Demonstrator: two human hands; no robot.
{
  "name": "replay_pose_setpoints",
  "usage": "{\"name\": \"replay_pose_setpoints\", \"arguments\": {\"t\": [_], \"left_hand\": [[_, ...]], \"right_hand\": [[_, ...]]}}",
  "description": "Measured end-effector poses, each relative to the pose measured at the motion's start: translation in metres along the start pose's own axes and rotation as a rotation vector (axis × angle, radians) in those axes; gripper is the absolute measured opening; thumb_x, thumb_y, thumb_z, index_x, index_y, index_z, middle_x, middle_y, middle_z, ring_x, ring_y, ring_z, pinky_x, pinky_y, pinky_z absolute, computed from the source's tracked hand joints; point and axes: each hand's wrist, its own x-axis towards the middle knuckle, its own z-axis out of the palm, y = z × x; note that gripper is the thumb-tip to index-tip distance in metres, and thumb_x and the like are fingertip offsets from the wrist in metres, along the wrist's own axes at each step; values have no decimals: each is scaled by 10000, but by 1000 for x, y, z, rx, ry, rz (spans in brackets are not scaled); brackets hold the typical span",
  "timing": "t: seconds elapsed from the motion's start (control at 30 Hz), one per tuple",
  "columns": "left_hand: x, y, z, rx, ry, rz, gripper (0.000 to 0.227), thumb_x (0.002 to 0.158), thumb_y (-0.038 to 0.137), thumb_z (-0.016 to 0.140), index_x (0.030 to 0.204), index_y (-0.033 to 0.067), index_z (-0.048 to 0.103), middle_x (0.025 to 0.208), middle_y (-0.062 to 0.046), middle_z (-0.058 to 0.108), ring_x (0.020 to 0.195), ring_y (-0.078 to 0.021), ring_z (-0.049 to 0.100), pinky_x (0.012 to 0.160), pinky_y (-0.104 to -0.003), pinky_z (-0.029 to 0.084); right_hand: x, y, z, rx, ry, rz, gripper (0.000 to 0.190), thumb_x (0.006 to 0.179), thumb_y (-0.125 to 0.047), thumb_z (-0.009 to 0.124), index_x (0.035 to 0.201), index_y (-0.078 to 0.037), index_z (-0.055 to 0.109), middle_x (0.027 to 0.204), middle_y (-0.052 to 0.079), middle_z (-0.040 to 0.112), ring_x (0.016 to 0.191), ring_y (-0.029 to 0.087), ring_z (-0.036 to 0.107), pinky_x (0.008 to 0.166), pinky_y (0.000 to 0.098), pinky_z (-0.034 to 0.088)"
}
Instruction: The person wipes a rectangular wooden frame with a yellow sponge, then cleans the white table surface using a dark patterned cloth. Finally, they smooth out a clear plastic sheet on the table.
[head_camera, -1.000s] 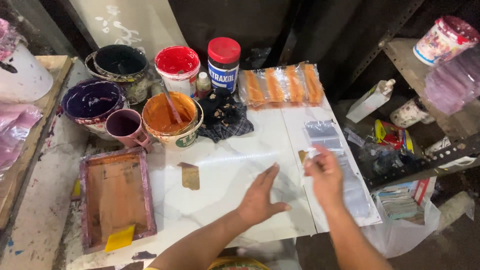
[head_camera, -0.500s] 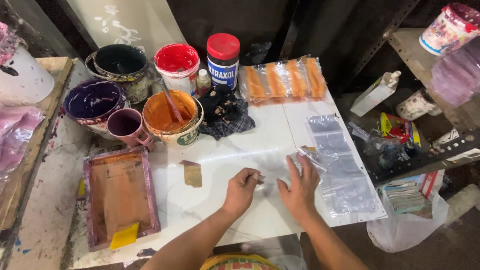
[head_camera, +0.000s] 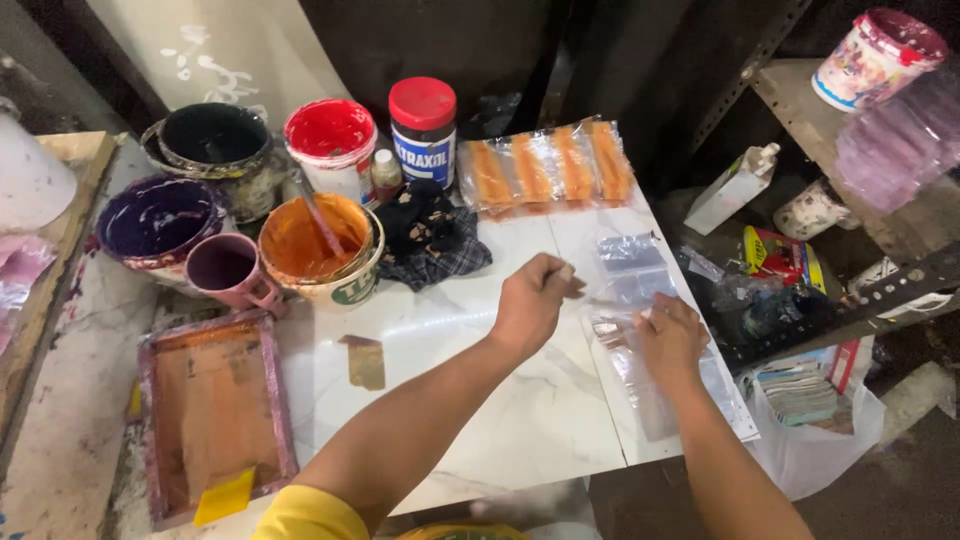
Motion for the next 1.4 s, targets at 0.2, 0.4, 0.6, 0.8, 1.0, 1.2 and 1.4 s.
{"name": "replay_pose_setpoints", "arguments": {"t": [0.2,0.4,0.6,0.8,1.0,1.2,1.4], "left_hand": [[45,14,24,-4,31,14,226,1066,183,495,1162,66,663,1046,-106,769,997,-173,755,945,-368,538],[105,1,37,-29,35,-9,207,1057,198,513,1139,73,656,992,-86,753,914,-158,752,908,-313,548],[160,-18,43,46,78,38,225,1048,192,525,1113,26,662,933,-126,767,843,-183,772,882,-335,572],[187,4,27,139,156,70,225,1058,210,487,1063,74,666,831,-72,767,740,-144,774,735,-248,570],[200,32,-5,77,328,83,205,1033,189,482,1087,87,652,792,-61,757,691,-153,760,674,-266,580],[161,12,-20,-247,303,19,175,1048,205,426,1096,80,538,882,-139,749,700,-195,733,599,-266,601],[93,-34,-32,-551,456,-164,267,1043,206,464,1254,43,461,1063,-207,751,940,-316,777,773,-396,634]], "right_hand": [[60,39,2,119,-130,168,408,1035,-485,565,846,-140,676,802,78,719,795,320,760,734,482,588],[48,-12,-37,122,3,195,712,960,-464,572,1584,-157,417,1451,189,538,1290,415,535,970,628,432],[20,-49,-40,13,-273,133,838,945,-481,471,1645,-87,231,1690,220,243,1554,412,211,1183,629,180],[33,-45,-54,-149,-443,55,713,1000,-511,240,1640,-198,262,1719,117,202,1592,343,130,1223,566,141],[34,-48,-54,-144,-454,78,711,1012,-527,211,1640,-195,249,1731,108,168,1601,334,102,1238,561,110],[32,-49,-57,-74,-421,74,765,1001,-559,241,1637,-134,258,1705,163,225,1599,352,123,1251,579,75],[-20,-49,4,338,320,-518,428,860,-253,762,1280,-192,704,1225,35,706,1165,252,668,987,373,504]]}}
